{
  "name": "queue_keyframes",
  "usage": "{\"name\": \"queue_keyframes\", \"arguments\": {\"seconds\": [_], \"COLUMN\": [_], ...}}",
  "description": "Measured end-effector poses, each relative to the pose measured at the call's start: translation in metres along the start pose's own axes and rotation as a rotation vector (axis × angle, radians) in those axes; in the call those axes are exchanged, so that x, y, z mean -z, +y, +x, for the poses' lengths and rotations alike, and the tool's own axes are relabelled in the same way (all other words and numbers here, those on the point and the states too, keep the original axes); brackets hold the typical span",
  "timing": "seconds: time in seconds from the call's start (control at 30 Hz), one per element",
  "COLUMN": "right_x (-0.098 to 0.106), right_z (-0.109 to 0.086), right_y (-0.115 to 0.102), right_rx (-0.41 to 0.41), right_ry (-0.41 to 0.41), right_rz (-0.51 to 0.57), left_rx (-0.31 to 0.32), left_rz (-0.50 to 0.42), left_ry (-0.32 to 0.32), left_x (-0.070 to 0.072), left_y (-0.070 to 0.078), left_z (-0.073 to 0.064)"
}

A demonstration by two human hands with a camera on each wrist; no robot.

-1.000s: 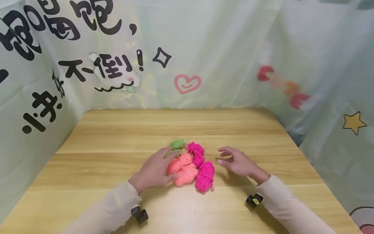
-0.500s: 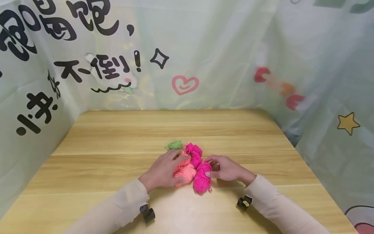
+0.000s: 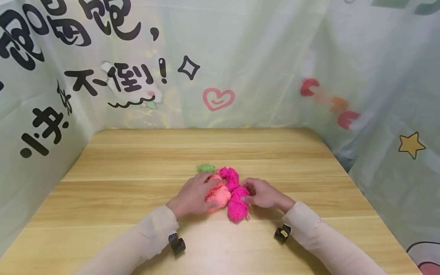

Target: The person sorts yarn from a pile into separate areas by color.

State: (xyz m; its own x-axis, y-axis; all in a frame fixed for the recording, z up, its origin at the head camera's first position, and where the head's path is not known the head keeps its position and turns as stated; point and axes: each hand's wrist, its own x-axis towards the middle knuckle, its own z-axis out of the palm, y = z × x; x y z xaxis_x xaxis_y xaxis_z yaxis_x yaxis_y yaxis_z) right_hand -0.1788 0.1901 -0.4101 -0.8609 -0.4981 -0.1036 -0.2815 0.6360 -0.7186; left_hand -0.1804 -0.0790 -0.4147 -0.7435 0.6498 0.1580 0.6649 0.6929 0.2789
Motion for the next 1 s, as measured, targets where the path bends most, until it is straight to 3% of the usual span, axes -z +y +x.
{"name": "queue_keyframes", "arguments": {"seconds": [0.37, 0.6, 1.0], "right_x": [0.009, 0.006, 0.016], "right_z": [0.012, 0.01, 0.012], "right_y": [0.005, 0.003, 0.002], "right_rx": [-0.076, -0.081, -0.096], "right_ry": [0.02, 0.014, 0.032], "right_rz": [0.089, 0.116, 0.161], "left_rx": [0.038, 0.052, 0.026], "left_rz": [0.026, -0.015, -0.006], "left_ry": [-0.011, -0.035, 0.011], "left_x": [0.008, 0.007, 0.011], "left_y": [-0.003, -0.002, -0.001], "left_z": [0.008, 0.003, 0.009]}}
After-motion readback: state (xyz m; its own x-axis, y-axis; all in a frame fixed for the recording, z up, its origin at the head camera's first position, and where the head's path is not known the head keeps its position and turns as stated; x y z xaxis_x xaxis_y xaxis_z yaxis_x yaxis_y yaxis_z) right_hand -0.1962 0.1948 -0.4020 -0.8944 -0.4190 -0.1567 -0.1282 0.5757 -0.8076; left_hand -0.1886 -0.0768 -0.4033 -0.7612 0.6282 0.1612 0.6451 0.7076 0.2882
